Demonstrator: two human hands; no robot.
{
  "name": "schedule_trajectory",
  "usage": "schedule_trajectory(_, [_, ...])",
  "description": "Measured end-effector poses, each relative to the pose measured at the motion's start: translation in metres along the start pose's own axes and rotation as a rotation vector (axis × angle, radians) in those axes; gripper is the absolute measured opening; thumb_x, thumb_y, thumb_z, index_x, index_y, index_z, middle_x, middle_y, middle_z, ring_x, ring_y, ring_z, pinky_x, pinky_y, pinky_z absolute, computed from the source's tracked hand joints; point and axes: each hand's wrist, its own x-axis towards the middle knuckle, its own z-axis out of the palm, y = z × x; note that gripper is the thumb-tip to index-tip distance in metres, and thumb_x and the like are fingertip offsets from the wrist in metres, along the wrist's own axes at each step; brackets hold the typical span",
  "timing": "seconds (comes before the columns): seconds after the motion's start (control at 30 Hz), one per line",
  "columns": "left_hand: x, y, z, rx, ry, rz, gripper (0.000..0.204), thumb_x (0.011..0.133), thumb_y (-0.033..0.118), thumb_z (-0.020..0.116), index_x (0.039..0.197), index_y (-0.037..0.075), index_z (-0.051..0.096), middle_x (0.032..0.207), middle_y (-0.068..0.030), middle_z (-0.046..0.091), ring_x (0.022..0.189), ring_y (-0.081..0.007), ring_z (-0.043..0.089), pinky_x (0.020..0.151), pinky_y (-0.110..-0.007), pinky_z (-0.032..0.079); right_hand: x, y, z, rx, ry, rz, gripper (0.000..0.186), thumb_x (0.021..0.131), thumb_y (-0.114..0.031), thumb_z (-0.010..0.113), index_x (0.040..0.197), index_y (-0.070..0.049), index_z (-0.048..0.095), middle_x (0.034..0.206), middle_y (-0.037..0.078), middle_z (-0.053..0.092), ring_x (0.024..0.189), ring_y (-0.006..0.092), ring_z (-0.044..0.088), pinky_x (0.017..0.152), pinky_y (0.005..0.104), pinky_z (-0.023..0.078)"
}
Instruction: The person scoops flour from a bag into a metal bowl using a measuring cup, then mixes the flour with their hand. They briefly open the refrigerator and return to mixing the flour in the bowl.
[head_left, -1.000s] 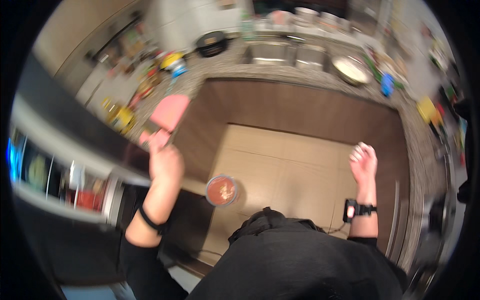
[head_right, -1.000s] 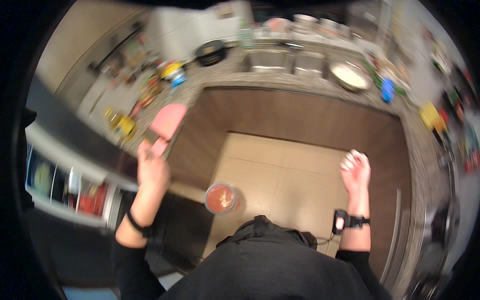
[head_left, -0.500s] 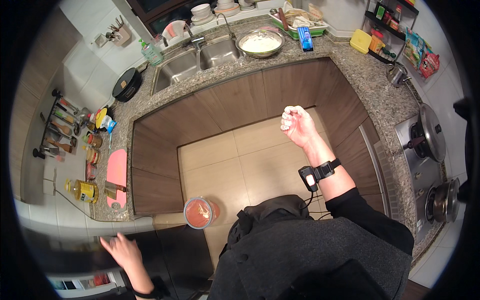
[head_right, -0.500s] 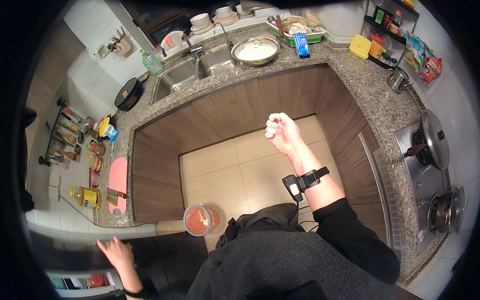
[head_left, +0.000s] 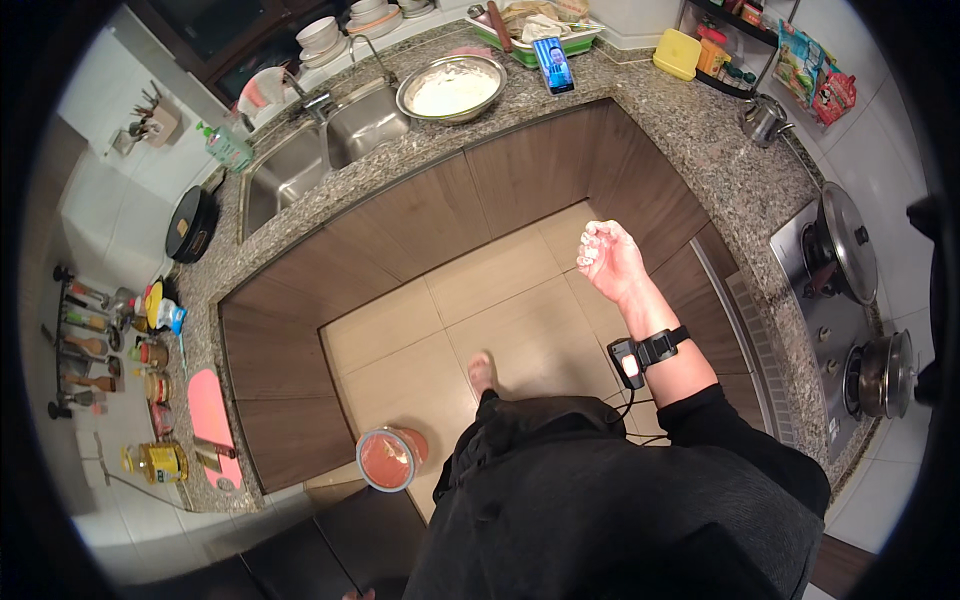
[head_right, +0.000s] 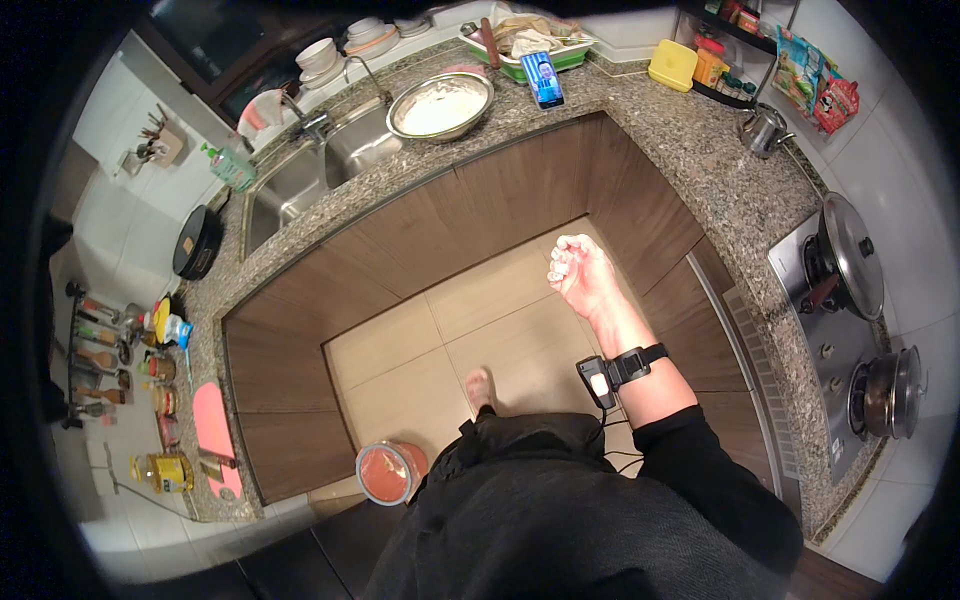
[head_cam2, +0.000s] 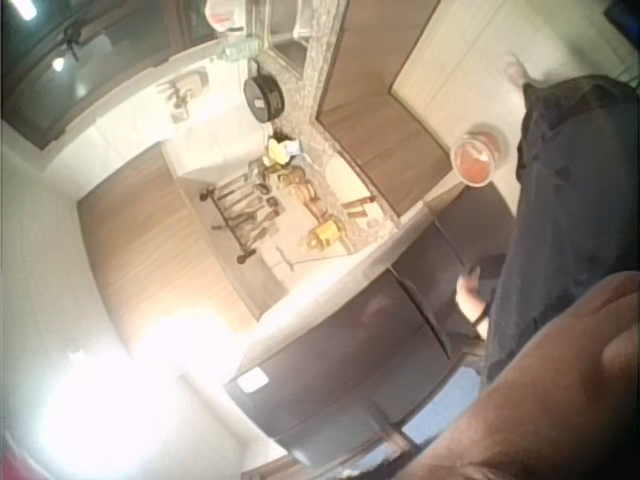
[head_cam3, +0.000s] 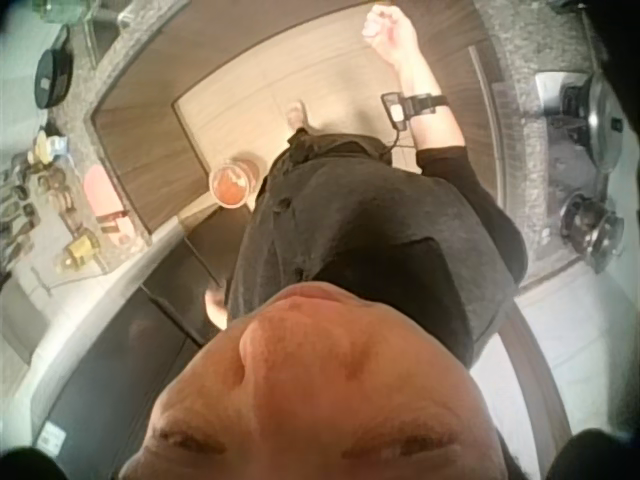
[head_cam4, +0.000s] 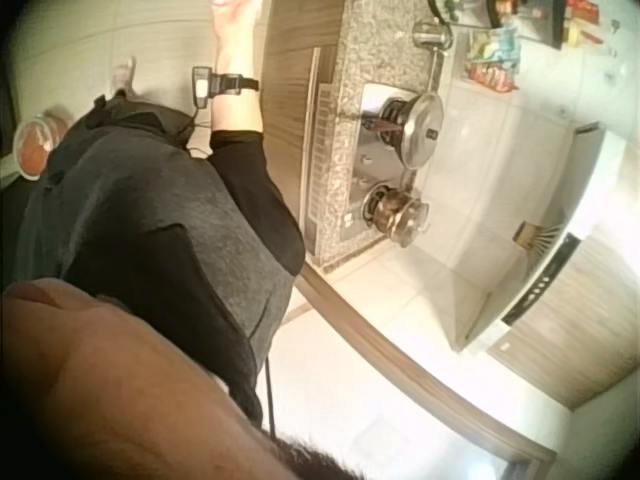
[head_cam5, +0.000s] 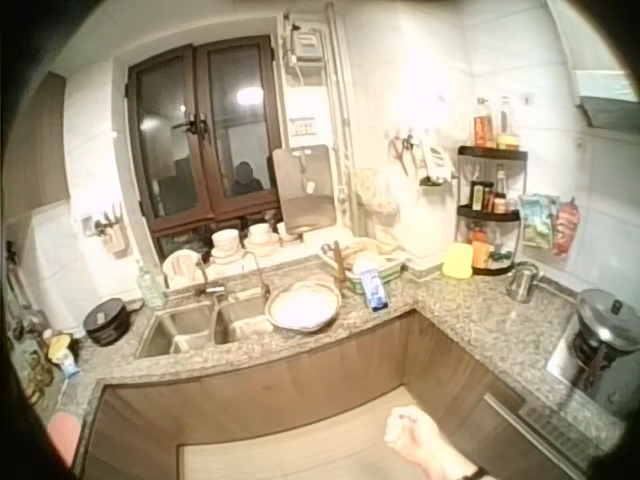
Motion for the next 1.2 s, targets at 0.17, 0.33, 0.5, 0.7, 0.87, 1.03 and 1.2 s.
schedule_trajectory(0.17, [0.119, 0.145, -0.097, -0.457, 0.065, 0.476, 0.052, 0.082, 0.016, 0.072, 0.125, -0.007, 0.052, 0.095, -0.0159, 0.068, 0.087, -0.0166, 0.063, 0.077, -0.032, 0.051, 0.040, -0.020, -0.003, -0.009, 0.004, -0.053, 0.014, 0.086, -0.020, 0.053, 0.077, -0.009, 0.055, 0.063, -0.001, 0.049, 0.054, 0.0127, 0.045, 0.055, 0.0266, 0.041])
schedule_trajectory(0.33, [0.196, 0.337, -0.259, -0.111, 0.168, 0.546, 0.052, 0.080, 0.029, 0.070, 0.119, -0.002, 0.058, 0.103, -0.0228, 0.065, 0.098, -0.0371, 0.062, 0.083, -0.043, 0.051, 0.078, -0.054, 0.018, -0.062, 0.179, -0.244, 0.016, 0.091, -0.020, 0.051, 0.083, -0.007, 0.057, 0.067, 0.001, 0.054, 0.057, 0.0125, 0.048, 0.054, 0.0271, 0.042])
schedule_trajectory(0.5, [0.222, 0.586, -0.383, -0.438, 0.358, 1.182, 0.045, 0.085, 0.019, 0.066, 0.125, 0.001, 0.055, 0.095, -0.0192, 0.063, 0.084, -0.0308, 0.061, 0.075, -0.036, 0.049, 0.156, -0.078, 0.064, -0.259, 0.083, -0.308, 0.016, 0.093, -0.020, 0.049, 0.087, -0.007, 0.056, 0.074, 0.000, 0.054, 0.061, 0.0095, 0.048, 0.055, 0.0242, 0.040])
schedule_trajectory(0.7, [0.165, 0.824, -0.428, -0.732, 0.008, 1.380, 0.047, 0.089, 0.021, 0.062, 0.132, 0.008, 0.050, 0.119, -0.0163, 0.061, 0.095, -0.0239, 0.064, 0.084, -0.033, 0.049, 0.285, -0.079, 0.141, -0.526, -0.020, -0.196, 0.014, 0.093, -0.019, 0.052, 0.094, -0.006, 0.059, 0.079, -0.001, 0.057, 0.069, 0.0083, 0.053, 0.061, 0.0231, 0.045])
schedule_trajectory(0.87, [0.167, 0.928, -0.439, -0.824, 0.230, 1.287, 0.048, 0.090, 0.024, 0.059, 0.133, 0.007, 0.049, 0.116, -0.0166, 0.061, 0.090, -0.0297, 0.064, 0.084, -0.035, 0.049, 0.400, -0.101, 0.163, -1.570, -0.166, -0.169, 0.032, 0.092, -0.025, 0.055, 0.117, -0.007, 0.060, 0.101, 0.010, 0.066, 0.090, 0.0188, 0.060, 0.080, 0.0329, 0.048])
schedule_trajectory(1.03, [0.185, 0.988, -0.465, -0.721, 0.331, 1.177, 0.047, 0.090, 0.022, 0.054, 0.131, -0.001, 0.047, 0.099, -0.0226, 0.065, 0.091, -0.0349, 0.063, 0.084, -0.041, 0.048, 0.497, -0.118, 0.136, -2.671, -0.514, -0.352, 0.046, 0.083, -0.030, 0.059, 0.125, -0.012, 0.055, 0.128, 0.019, 0.052, 0.115, 0.0358, 0.051, 0.099, 0.0432, 0.041])
schedule_trajectory(1.2, [0.180, 1.025, -0.463, -0.840, 0.391, 1.076, 0.043, 0.091, 0.020, 0.051, 0.130, 0.002, 0.051, 0.095, -0.0251, 0.065, 0.091, -0.0390, 0.063, 0.080, -0.044, 0.049, 0.547, -0.099, 0.120, -2.783, -0.606, 0.024, 0.028, 0.083, -0.019, 0.050, 0.102, -0.009, 0.067, 0.119, 0.012, 0.059, 0.121, 0.0266, 0.048, 0.102, 0.0413, 0.038])
